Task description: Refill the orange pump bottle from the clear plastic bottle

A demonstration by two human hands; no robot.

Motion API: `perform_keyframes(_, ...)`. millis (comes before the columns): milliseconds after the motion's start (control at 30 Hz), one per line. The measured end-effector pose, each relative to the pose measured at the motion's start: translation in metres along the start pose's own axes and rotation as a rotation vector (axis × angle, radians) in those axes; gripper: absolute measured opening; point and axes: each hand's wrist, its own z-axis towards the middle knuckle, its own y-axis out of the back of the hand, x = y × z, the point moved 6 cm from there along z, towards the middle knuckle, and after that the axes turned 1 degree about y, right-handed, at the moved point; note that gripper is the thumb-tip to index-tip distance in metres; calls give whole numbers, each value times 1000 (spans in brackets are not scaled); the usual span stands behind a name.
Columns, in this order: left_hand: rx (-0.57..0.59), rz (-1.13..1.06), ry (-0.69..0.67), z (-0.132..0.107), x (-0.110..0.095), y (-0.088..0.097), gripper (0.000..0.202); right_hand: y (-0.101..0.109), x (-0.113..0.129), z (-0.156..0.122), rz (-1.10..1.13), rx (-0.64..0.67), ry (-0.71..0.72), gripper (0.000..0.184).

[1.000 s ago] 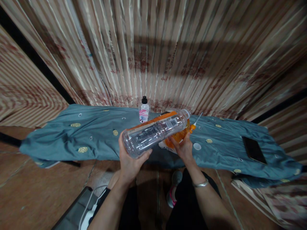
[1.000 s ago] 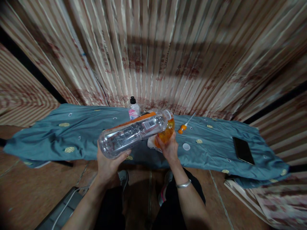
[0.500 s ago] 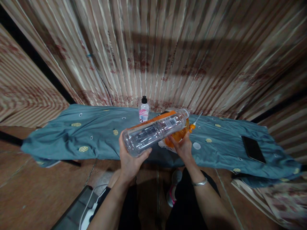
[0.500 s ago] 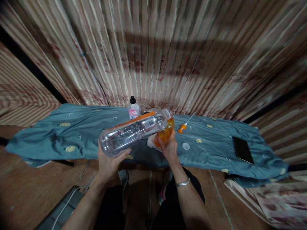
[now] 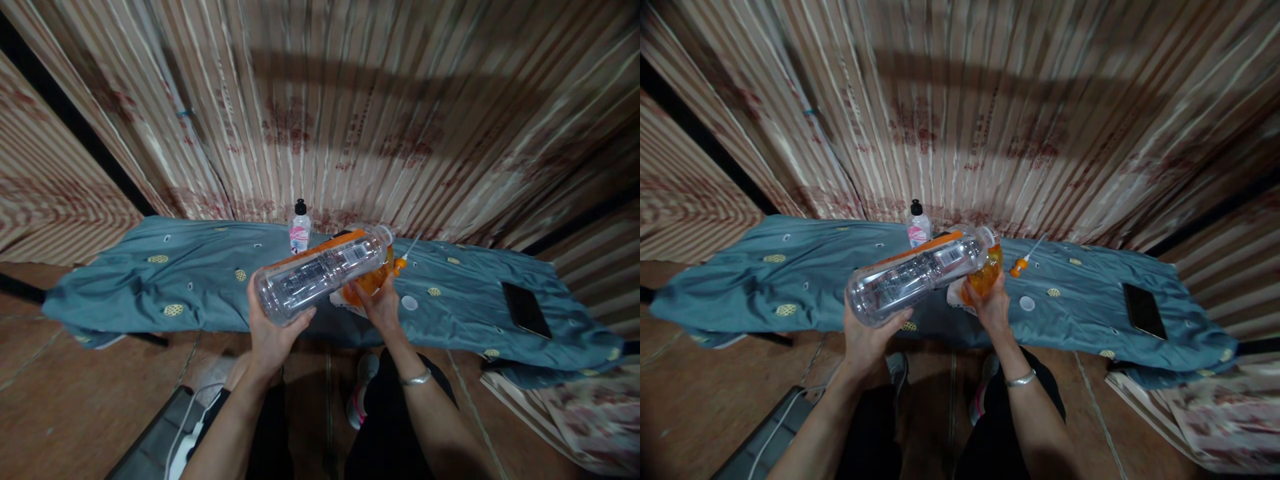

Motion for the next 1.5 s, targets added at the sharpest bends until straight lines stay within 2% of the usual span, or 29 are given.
perform_keyframes(500,-15,20,-17,1,-4,0,102,0,0,1,-21,16,-51,88)
perform_keyframes(767,-17,30,-24,1,-4,1,101,0,0,1,5,-18,12,81)
perform_keyframes(1333,-31,0,36,0,-4,0,102,1,1,1,8,7,10,100)
perform_keyframes(1500,-24,14,25,1,-5,1,97,-1,-1,1,-4,5,41,94)
